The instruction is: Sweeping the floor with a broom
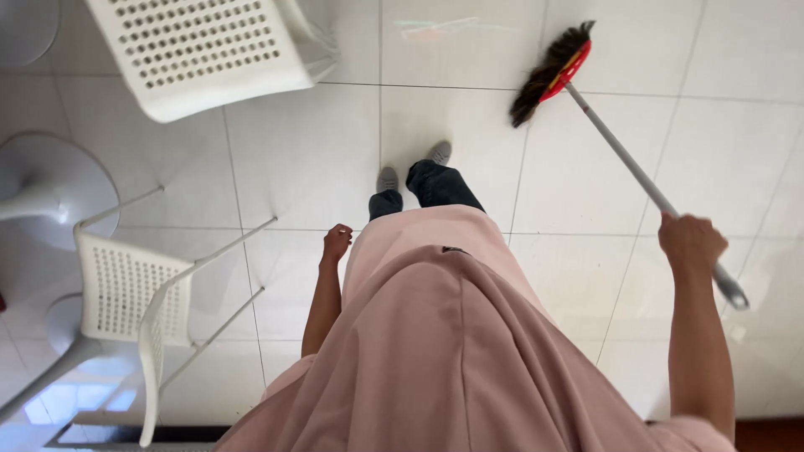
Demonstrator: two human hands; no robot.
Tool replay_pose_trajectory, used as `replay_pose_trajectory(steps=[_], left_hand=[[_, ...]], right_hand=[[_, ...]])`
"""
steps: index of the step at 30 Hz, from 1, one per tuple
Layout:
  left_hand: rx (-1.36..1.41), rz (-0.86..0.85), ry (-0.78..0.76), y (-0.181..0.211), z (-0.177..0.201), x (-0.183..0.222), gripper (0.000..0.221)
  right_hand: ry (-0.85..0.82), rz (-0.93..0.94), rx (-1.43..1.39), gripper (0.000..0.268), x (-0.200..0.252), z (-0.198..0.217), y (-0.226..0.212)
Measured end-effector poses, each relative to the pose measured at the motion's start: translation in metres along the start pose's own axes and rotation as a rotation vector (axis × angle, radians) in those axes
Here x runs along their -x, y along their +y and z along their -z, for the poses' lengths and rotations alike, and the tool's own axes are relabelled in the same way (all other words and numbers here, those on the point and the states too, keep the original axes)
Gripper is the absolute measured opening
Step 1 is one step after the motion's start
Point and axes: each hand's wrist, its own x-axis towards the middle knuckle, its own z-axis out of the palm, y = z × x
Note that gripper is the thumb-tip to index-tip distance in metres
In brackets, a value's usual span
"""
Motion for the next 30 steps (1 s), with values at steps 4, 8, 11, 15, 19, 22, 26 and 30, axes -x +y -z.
replay_pose_trajectory(steps=[4, 8, 11, 15, 19, 22, 26, 30], left_hand=[[0.011, 0.038, 0.000, 0.003, 0.013, 0.020, 0.025], [-0.046, 0.076, -0.011, -0.013, 0.025, 0.019, 0.024], [-0.070, 0.037, 0.009, -0.044, 0.031, 0.000, 0.025], [-0.006, -0.032, 0.050, -0.064, 0.046, 0.007, 0.029], [0.009, 0.010, 0.093, -0.081, 0.059, 0.033, 0.030], [0.009, 0.039, 0.114, -0.110, 0.062, 0.043, 0.029], [-0.044, 0.102, 0.096, -0.122, 0.068, 0.061, 0.029], [-0.107, 0.131, 0.069, -0.106, 0.068, 0.059, 0.029]], right_hand=[[-0.143, -0.009, -0.083, 0.079, 0.079, 0.053, -0.025], [-0.179, 0.098, -0.039, 0.074, 0.127, 0.086, -0.069], [-0.173, 0.277, -0.009, 0.067, 0.169, 0.106, -0.133], [-0.167, 0.565, -0.026, 0.053, 0.181, 0.077, -0.234], [-0.173, 0.760, 0.045, 0.042, 0.193, 0.045, -0.353], [-0.166, 0.878, -0.103, 0.037, 0.182, -0.004, -0.433], [-0.112, 0.984, -0.175, 0.032, 0.161, -0.040, -0.491], [-0.093, 0.835, -0.170, 0.030, 0.106, -0.072, -0.476]])
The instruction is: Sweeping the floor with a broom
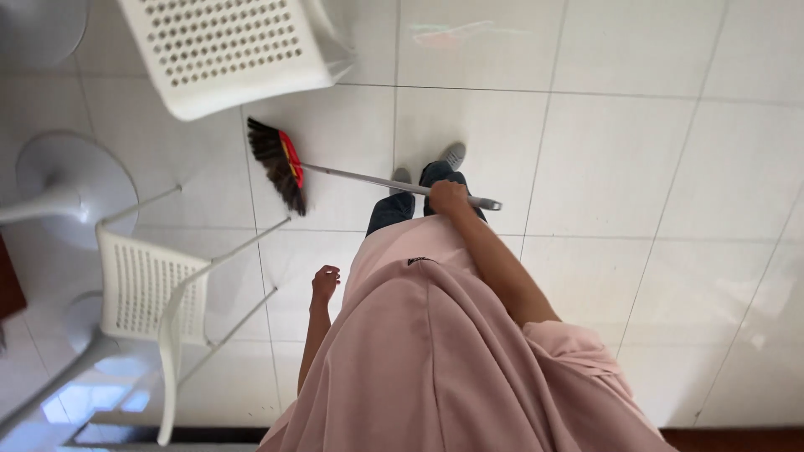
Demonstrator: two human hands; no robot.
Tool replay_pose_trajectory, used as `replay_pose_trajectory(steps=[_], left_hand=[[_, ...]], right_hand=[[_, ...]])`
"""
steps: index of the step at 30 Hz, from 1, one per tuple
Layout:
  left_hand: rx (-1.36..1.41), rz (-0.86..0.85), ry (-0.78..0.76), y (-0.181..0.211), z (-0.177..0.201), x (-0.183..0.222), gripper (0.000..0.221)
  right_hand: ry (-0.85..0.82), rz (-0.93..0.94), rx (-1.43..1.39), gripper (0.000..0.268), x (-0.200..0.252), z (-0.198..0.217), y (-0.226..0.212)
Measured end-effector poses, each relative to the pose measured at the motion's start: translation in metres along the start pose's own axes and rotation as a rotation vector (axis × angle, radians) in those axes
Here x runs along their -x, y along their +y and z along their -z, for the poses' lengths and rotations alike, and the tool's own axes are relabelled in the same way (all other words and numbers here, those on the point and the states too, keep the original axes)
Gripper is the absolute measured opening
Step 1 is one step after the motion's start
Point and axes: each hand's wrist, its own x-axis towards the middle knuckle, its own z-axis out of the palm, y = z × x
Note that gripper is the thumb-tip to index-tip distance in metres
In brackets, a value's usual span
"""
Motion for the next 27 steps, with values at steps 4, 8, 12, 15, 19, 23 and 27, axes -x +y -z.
replay_pose_trajectory(steps=[4, 8, 12, 15, 19, 23, 27], left_hand=[[-0.060, -0.064, -0.040, 0.050, 0.001, -0.018, 0.029], [-0.086, -0.169, -0.077, 0.126, -0.008, -0.044, 0.031], [-0.148, -0.277, -0.111, 0.211, -0.024, -0.064, 0.031], [-0.216, -0.326, -0.115, 0.268, -0.044, -0.066, 0.030], [-0.253, -0.390, -0.158, 0.322, -0.078, -0.081, 0.031], [-0.314, -0.465, -0.182, 0.358, -0.101, -0.074, 0.031], [-0.474, -0.432, -0.180, 0.378, -0.109, -0.080, 0.033]], right_hand=[[-0.067, -0.188, 0.044, 0.044, 0.048, 0.039, 0.126], [-0.134, -0.426, 0.047, 0.050, 0.114, 0.054, 0.267], [-0.123, -0.655, 0.014, 0.052, 0.179, 0.055, 0.390], [-0.057, -0.785, -0.002, 0.051, 0.208, 0.058, 0.464], [0.011, -0.896, -0.011, 0.050, 0.215, 0.087, 0.514], [0.069, -1.005, 0.090, 0.037, 0.196, 0.132, 0.539], [0.224, -0.853, 0.279, 0.029, 0.184, 0.192, 0.502]])
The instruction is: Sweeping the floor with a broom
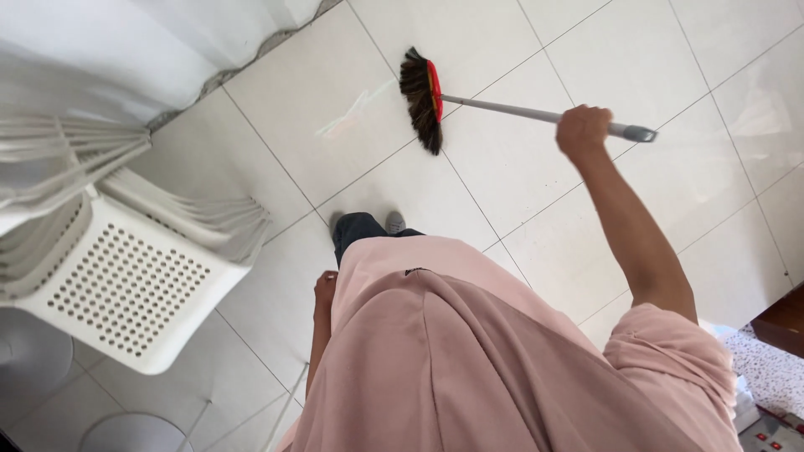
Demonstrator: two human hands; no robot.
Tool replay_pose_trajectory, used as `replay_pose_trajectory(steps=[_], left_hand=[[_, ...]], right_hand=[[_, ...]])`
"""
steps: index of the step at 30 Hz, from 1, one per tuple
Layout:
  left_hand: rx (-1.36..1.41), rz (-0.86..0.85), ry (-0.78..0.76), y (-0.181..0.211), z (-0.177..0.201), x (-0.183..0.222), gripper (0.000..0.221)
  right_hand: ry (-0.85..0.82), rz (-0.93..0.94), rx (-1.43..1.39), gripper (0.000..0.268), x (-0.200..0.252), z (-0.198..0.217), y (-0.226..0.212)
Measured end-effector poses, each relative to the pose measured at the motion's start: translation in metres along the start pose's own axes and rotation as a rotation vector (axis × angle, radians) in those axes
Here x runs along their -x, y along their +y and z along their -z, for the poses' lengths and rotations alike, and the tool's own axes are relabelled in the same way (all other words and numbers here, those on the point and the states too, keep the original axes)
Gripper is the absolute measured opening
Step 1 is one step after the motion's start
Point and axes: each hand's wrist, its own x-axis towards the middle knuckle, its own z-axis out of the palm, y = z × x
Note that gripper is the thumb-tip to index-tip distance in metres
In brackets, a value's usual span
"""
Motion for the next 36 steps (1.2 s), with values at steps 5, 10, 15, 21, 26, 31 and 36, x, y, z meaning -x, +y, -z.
replay_pose_trajectory(steps=[5, 10, 15, 21, 26, 31, 36], left_hand=[[-0.120, -0.024, -0.054, 0.009, 0.015, -0.012, 0.042], [-0.132, 0.022, -0.138, 0.046, 0.062, -0.031, 0.061], [-0.130, -0.072, -0.060, 0.099, 0.113, -0.096, 0.041], [0.136, -0.147, 0.027, 0.161, 0.182, -0.169, 0.025], [0.254, -0.106, 0.059, 0.154, 0.225, -0.171, 0.027], [0.179, 0.028, 0.073, 0.126, 0.239, -0.149, 0.025], [0.146, 0.182, 0.044, 0.101, 0.237, -0.118, 0.019]], right_hand=[[-0.015, -0.006, -0.129, 0.045, 0.059, 0.081, -0.011], [-0.012, 0.012, -0.281, 0.046, 0.086, 0.113, -0.063], [0.005, 0.222, -0.370, 0.042, 0.086, 0.170, -0.179], [0.095, 0.489, -0.457, 0.027, 0.007, 0.180, -0.375], [0.290, 0.562, -0.366, 0.015, -0.038, 0.212, -0.492], [0.005, 0.581, -0.291, 0.016, -0.110, 0.218, -0.517], [-0.233, 0.376, -0.266, 0.029, -0.166, 0.193, -0.402]])
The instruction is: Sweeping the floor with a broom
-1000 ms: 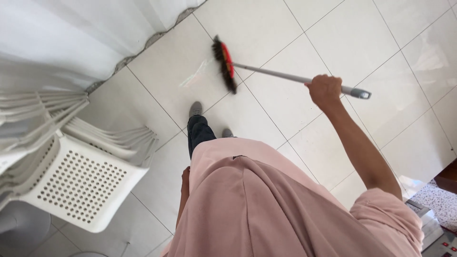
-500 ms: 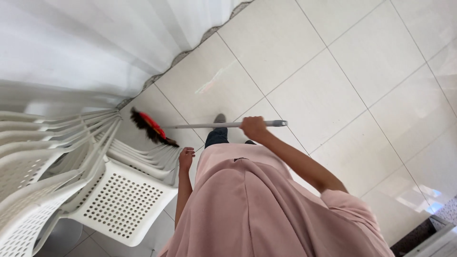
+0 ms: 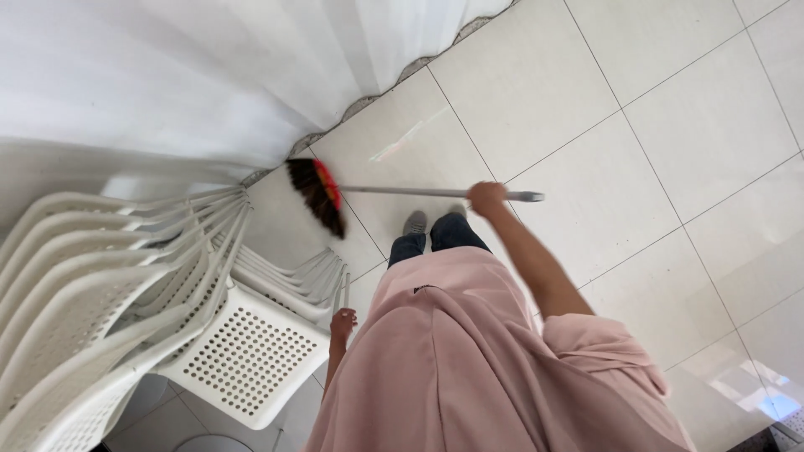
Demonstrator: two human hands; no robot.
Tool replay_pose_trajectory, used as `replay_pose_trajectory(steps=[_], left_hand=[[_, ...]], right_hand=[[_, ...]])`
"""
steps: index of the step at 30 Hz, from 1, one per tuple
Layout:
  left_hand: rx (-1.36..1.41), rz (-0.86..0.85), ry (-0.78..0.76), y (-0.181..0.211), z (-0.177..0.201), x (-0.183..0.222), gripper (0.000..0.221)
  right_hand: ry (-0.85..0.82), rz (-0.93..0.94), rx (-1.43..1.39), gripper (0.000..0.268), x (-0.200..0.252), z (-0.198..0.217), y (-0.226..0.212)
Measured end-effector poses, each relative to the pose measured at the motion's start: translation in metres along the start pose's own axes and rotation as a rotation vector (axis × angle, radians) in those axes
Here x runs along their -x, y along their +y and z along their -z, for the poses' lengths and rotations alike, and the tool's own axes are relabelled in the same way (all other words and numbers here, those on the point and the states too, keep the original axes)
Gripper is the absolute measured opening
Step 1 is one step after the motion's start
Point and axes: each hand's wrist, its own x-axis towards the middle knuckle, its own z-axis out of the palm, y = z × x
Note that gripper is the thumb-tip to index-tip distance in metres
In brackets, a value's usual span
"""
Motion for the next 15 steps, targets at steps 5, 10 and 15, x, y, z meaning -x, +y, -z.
replay_pose_trajectory(steps=[5, 10, 15], left_hand=[[-0.023, 0.026, -0.034, 0.028, -0.005, -0.009, 0.022], [0.000, -0.014, -0.027, 0.101, -0.018, -0.033, 0.026], [0.002, -0.087, -0.046, 0.196, -0.051, -0.055, 0.030]], right_hand=[[-0.035, -0.244, -0.028, 0.039, 0.032, 0.033, 0.168], [0.014, -0.445, -0.046, 0.045, 0.012, 0.060, 0.314], [-0.011, -0.631, 0.055, 0.029, -0.046, 0.106, 0.409]])
